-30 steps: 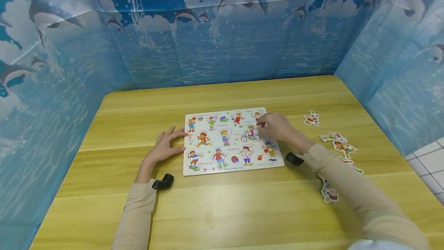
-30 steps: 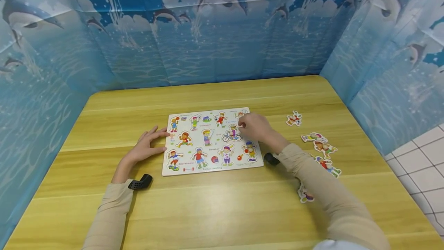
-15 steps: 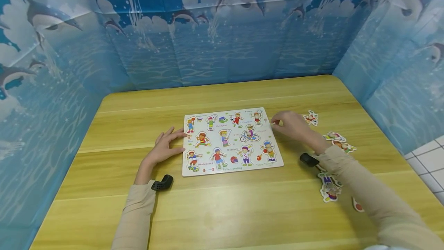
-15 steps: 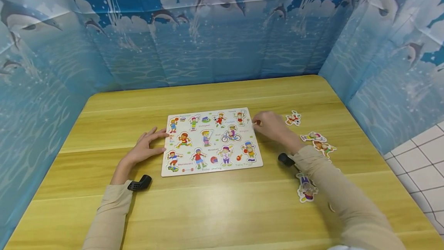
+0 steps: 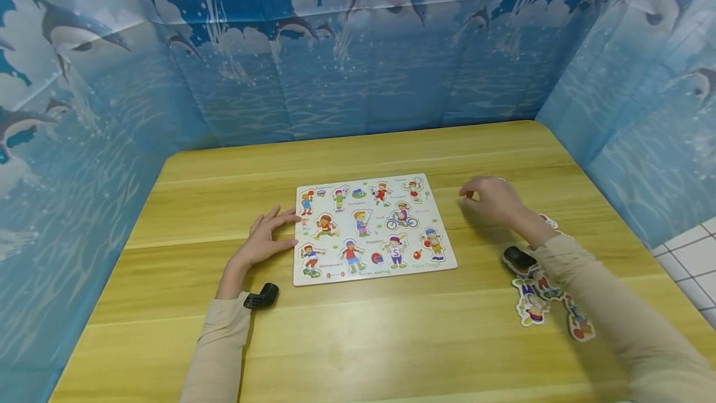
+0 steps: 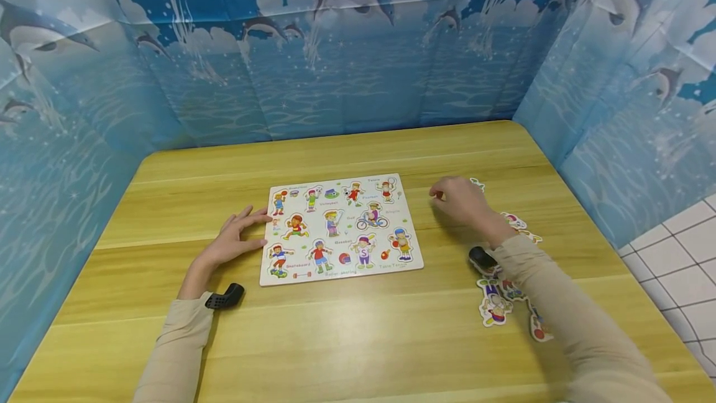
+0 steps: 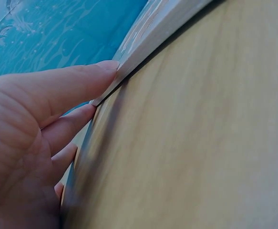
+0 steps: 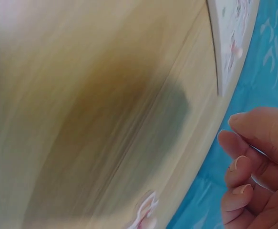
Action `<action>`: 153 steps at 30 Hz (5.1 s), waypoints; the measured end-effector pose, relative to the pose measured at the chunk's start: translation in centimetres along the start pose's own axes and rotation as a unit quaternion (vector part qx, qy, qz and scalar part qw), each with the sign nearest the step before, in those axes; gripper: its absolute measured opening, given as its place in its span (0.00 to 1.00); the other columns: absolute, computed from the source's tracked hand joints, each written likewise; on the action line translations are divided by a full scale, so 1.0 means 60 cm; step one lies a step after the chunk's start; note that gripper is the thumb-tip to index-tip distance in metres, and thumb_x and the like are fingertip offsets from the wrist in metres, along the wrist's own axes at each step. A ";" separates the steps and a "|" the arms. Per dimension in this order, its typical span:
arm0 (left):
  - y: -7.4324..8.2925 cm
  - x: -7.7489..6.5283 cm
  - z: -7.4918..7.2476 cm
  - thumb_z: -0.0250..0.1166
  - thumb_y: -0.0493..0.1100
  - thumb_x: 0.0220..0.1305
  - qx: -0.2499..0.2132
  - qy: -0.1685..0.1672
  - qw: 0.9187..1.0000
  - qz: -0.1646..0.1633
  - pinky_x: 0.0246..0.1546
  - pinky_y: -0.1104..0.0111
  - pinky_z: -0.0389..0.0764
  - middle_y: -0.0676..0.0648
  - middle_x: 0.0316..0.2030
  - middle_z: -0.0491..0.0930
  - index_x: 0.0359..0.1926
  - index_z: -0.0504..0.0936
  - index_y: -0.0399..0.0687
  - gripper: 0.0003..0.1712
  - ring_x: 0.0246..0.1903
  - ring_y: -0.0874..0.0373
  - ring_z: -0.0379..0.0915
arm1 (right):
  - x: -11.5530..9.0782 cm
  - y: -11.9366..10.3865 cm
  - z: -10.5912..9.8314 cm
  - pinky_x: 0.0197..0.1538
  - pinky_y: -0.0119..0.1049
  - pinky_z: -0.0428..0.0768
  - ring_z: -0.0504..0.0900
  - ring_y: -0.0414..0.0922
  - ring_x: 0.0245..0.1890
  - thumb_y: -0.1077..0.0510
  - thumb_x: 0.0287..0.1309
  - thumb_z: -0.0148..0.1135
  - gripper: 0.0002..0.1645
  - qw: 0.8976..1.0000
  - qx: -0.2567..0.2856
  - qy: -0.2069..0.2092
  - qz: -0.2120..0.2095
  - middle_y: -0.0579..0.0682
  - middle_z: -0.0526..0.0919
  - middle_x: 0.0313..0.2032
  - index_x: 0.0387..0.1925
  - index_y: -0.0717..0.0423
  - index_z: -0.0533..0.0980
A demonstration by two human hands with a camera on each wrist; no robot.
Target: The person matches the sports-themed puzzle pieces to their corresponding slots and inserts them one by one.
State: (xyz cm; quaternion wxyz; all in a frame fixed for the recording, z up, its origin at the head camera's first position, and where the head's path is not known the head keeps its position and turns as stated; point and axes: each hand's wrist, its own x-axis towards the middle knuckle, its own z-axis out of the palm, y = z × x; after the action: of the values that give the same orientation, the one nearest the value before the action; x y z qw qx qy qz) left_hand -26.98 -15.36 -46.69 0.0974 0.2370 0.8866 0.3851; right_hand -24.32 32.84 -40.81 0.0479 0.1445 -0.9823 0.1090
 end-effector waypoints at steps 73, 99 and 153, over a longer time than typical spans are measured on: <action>-0.003 0.001 -0.003 0.67 0.44 0.57 -0.001 0.000 1.000 -0.003 0.70 0.43 0.28 0.42 0.70 0.59 0.59 0.73 0.47 0.28 0.74 0.38 0.35 | -0.007 0.100 -0.010 0.34 0.47 0.78 0.81 0.52 0.30 0.62 0.56 0.60 0.07 0.999 -0.009 -0.041 0.034 0.60 0.84 0.31 0.34 0.62 0.81; 0.003 0.006 -0.015 0.66 0.44 0.58 0.003 -0.001 1.000 -0.001 0.70 0.44 0.29 0.42 0.70 0.59 0.60 0.73 0.48 0.28 0.74 0.38 0.35 | 0.035 0.011 -0.008 0.24 0.33 0.69 0.73 0.39 0.19 0.59 0.55 0.60 0.07 0.999 0.039 0.008 -0.006 0.53 0.85 0.26 0.27 0.57 0.81; -0.005 0.000 -0.009 0.66 0.45 0.58 -0.001 0.005 1.000 -0.001 0.71 0.44 0.29 0.43 0.70 0.59 0.61 0.72 0.49 0.29 0.74 0.40 0.36 | 0.167 -0.173 0.075 0.24 0.30 0.67 0.68 0.40 0.15 0.60 0.49 0.62 0.07 0.991 0.131 -0.011 0.003 0.51 0.79 0.16 0.20 0.58 0.78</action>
State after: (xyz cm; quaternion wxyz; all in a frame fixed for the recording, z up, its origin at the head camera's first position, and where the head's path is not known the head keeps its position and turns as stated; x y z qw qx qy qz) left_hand -27.26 -15.87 -46.53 0.0940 0.2338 0.8871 0.3866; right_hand -31.07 19.36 -41.82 0.0171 0.1476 -0.9604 0.2355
